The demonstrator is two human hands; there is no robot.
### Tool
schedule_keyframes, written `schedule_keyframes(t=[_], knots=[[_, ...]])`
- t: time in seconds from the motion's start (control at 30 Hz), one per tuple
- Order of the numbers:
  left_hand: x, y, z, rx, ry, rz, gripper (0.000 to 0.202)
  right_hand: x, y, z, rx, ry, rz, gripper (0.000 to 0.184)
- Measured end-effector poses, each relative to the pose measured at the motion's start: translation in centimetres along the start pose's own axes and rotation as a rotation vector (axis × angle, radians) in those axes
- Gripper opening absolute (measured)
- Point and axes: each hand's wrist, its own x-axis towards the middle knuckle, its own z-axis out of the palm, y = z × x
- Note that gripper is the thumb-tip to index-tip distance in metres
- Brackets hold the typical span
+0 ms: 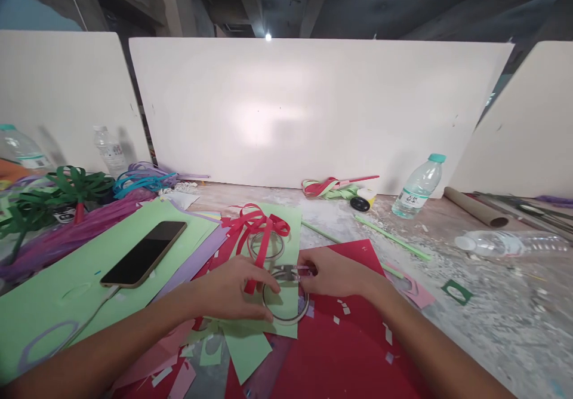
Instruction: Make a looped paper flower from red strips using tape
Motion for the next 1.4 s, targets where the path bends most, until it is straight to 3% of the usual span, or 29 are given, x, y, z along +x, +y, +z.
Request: schedule_keyframes(t=[0.17,0.33,0.53,0.7,0.9,1.0,1.2,1.3,1.4], knots=[[0.0,0.0,0.6,0.149,-0.048,0.073,0.015,-0.1,0.1,-0.6,-0.144,-0.034,-0.019,0.020],[-0.1,-0.8,0.7,0.192,-0.030,0.070,0.013,0.2,0.8,0.2,-0.146,-0.045,0.017,0.033],[-0.2,-1.5,0.1,0.161,0.044,0.089,0.015,0.2,0.6,0.2,0.368,0.093,0.159,0.030],[-0.1,-1.5,-0.1,0.097,0.100,0.046,0.019,-0.2,-0.8,0.7,0.806,0.059,0.029,0.027],[-0.3,-1.1,-0.1,0.107,0.073,0.017,0.032,0.0,-2.1,2.9,0.943,0.024,0.012,0.033],[-0.4,-0.7,-0.6,0.128,0.152,-0.023,0.029,0.0,-2.3,3.4,0.937,0.050,0.025,0.036],[-0.2,0.1,-1.1,-0.110,0.469,-0.050,0.021,-0.2,-2.7,3.3,0.931,0.061,0.038,0.036],[-0.2,0.2,-1.0,-0.108,0.505,0.054,0.019,-0.1,-2.6,3.5,0.918,0.065,0.048,0.036],[-0.2,0.2,-0.8,-0.049,0.468,0.186,0.017,0.0,-2.7,3.8,0.900,0.062,0.056,0.037]])
